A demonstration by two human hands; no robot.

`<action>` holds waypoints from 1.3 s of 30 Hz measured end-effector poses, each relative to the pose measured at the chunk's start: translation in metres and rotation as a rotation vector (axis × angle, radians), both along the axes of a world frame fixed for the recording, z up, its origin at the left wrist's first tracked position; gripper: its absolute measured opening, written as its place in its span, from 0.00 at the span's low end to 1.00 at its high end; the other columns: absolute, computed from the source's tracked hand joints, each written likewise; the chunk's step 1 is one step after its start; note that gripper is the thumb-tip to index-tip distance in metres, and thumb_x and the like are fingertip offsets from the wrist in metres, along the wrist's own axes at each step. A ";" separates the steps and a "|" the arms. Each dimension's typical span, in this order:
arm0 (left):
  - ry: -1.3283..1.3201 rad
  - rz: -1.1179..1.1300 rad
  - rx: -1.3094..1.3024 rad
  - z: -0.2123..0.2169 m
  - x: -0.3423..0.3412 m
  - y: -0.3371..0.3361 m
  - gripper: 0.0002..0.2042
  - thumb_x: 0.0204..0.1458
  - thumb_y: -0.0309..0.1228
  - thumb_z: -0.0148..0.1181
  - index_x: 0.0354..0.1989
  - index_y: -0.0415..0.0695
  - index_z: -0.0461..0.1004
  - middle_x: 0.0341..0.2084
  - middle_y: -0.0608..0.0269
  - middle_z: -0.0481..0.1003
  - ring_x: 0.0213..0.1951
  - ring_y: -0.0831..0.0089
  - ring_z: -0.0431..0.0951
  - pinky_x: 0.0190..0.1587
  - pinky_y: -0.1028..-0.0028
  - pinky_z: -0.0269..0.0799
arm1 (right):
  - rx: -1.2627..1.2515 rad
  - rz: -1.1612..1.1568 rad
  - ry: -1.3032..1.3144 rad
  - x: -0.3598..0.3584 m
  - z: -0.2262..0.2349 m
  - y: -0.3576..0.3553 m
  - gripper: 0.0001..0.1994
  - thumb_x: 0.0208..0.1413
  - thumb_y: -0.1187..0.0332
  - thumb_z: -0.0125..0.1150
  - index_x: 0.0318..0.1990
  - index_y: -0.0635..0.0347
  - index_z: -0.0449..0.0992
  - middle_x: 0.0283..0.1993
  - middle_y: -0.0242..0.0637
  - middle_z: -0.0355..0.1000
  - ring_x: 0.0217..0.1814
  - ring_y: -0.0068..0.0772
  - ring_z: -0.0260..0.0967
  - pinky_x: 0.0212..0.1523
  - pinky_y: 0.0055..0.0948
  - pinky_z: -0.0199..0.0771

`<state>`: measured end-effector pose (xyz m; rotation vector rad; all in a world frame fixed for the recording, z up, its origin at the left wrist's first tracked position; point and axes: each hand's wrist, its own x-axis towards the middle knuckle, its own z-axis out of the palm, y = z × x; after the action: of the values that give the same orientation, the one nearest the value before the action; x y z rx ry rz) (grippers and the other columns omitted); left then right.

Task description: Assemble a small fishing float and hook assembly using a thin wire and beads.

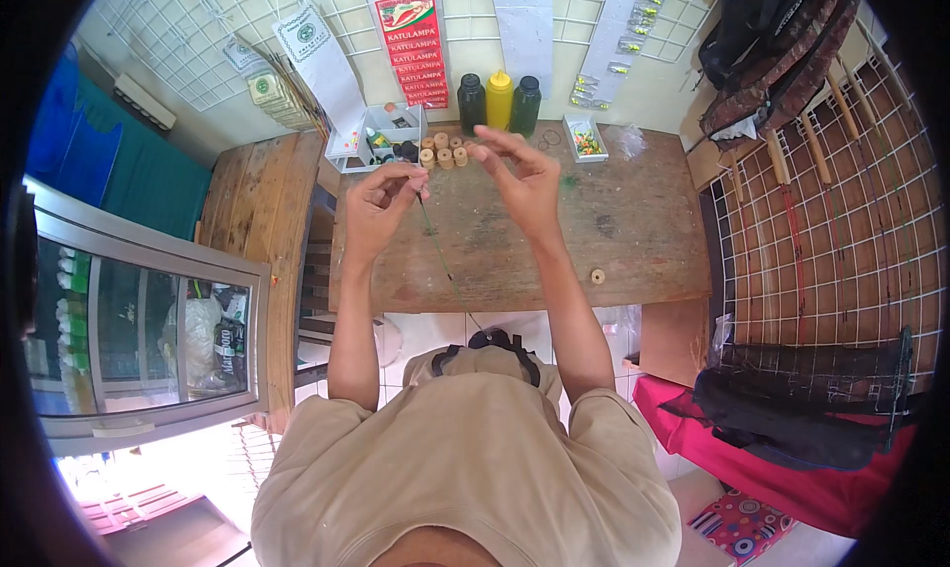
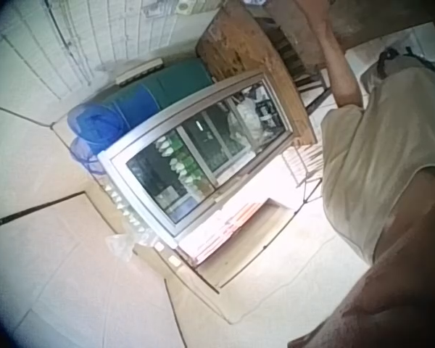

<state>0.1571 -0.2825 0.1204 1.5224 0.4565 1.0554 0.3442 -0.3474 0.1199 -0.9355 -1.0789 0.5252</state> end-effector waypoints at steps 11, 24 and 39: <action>0.005 0.002 -0.005 0.003 0.000 -0.012 0.06 0.54 0.22 0.58 0.38 0.35 0.77 0.32 0.63 0.76 0.32 0.79 0.76 0.35 0.81 0.70 | -0.059 -0.073 0.426 0.006 0.017 0.008 0.13 0.55 0.72 0.62 0.46 0.67 0.70 0.38 0.44 0.77 0.39 0.26 0.75 0.39 0.22 0.71; -0.046 0.076 0.005 -0.005 -0.001 -0.010 0.06 0.55 0.22 0.58 0.39 0.35 0.75 0.32 0.61 0.77 0.34 0.77 0.76 0.37 0.79 0.72 | 0.088 -0.033 0.401 0.029 0.021 -0.009 0.12 0.57 0.70 0.61 0.44 0.61 0.65 0.34 0.41 0.78 0.37 0.25 0.73 0.40 0.23 0.67; -0.039 0.122 -0.052 -0.016 0.016 -0.009 0.07 0.56 0.23 0.57 0.41 0.35 0.75 0.33 0.63 0.77 0.34 0.78 0.77 0.37 0.81 0.71 | 0.112 0.408 0.332 0.000 0.024 -0.036 0.11 0.56 0.75 0.60 0.40 0.59 0.63 0.31 0.45 0.77 0.25 0.25 0.71 0.27 0.21 0.70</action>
<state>0.1734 -0.2914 0.1046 1.4405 0.5516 1.1572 0.3439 -0.3835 0.1439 -0.5039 -0.9849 0.9120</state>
